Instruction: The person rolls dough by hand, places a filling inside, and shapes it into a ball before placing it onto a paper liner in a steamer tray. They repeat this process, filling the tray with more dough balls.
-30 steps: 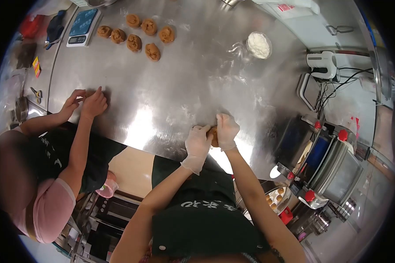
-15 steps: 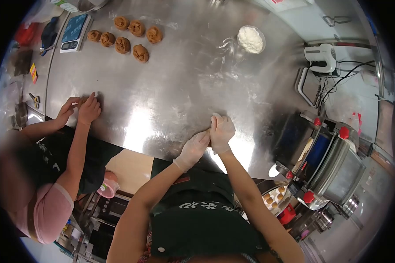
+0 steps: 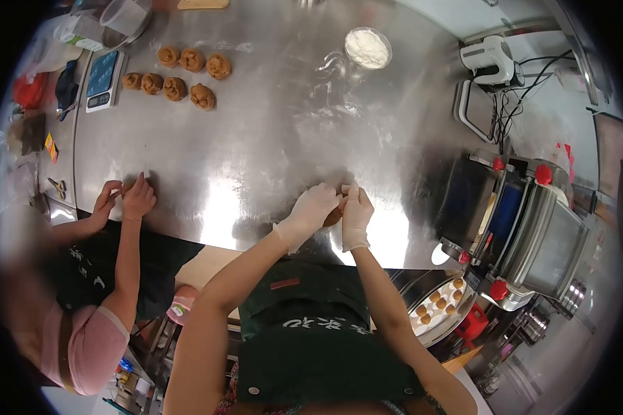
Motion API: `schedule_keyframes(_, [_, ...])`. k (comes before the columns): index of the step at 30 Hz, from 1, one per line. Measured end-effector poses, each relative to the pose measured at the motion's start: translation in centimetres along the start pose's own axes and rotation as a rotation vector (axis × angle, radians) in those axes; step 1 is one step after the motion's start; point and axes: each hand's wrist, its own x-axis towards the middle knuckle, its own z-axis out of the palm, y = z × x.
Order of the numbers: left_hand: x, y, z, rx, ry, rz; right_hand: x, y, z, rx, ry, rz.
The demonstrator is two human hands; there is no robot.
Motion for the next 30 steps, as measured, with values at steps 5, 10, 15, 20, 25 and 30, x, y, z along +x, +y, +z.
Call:
schedule_keyframes(5, [-4.8, -0.7, 2.7, 0.004, 0.48, 0.304, -0.7, 0.6, 1.7, -0.501, 0.253, -0.678])
schedule_keyframes(10, [-5.1, -1.3, 5.6, 0.118, 0.494, 0.189, -0.2, 2.2, 2.4, -0.631, 0.256, -0.905])
schedule_keyframes(15, [-5.7, 0.9, 4.7, -0.172, 0.598, -0.004, -0.7, 1.1, 0.7, -0.382, 0.133, -0.698])
schedule_keyframes(20, [-5.2, 3.9, 7.6, -0.286, 0.667, -0.195, -2.1, 1.9, -0.3, 0.018, 0.022, 0.156])
schedule_keyframes(25, [-4.3, 3.5, 8.7, -0.405, 0.73, -0.369, -1.8, -0.3, 1.0, -0.237, 0.054, -0.347])
schedule_keyframes(30, [-5.2, 3.2, 6.9, -0.466, 0.751, -0.51, 0.8, -2.0, 3.7, -0.561, -0.092, -1.027])
